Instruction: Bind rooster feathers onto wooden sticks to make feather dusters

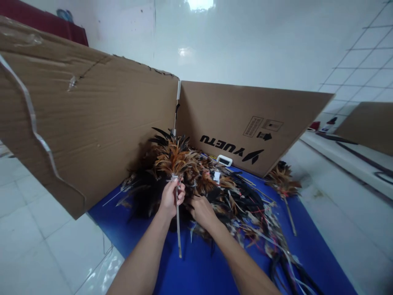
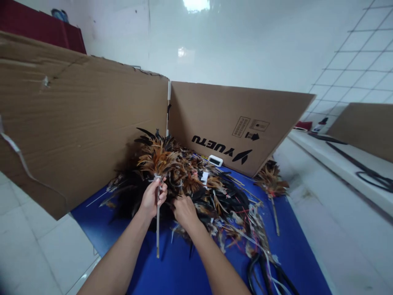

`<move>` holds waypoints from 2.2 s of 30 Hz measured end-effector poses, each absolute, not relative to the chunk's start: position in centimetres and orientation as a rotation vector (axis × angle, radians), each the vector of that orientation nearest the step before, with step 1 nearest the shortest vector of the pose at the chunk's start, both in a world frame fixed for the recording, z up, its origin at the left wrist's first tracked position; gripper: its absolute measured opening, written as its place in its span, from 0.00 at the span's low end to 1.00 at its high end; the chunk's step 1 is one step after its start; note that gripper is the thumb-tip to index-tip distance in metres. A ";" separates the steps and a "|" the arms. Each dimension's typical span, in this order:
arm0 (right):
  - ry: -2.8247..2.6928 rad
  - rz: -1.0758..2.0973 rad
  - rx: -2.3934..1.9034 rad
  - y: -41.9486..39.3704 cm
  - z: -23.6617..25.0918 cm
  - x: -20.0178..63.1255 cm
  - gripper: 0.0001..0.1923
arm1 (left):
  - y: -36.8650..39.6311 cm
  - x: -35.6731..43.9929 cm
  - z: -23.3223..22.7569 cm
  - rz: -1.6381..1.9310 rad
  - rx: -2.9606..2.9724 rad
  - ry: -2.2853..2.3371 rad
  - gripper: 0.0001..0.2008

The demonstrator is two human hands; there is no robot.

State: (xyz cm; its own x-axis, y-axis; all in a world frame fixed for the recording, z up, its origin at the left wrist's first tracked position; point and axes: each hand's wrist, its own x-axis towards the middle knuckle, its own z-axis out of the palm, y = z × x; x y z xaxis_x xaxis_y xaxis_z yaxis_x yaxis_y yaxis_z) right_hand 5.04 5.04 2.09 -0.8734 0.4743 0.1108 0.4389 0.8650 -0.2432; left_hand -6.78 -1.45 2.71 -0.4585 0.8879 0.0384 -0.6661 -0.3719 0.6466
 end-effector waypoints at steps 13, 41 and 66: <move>-1.847 1.354 -1.014 8.2 4.5 11.7 0.13 | -1.5 -6.4 2.9 1.931 0.486 0.693 0.14; -1.431 1.675 -0.852 6.2 9.7 13.7 0.15 | -1.5 -4.4 2.6 1.758 0.611 0.645 0.15; -1.406 1.498 -0.810 5.3 9.2 9.9 0.12 | -1.7 -2.0 1.8 1.400 0.764 0.656 0.16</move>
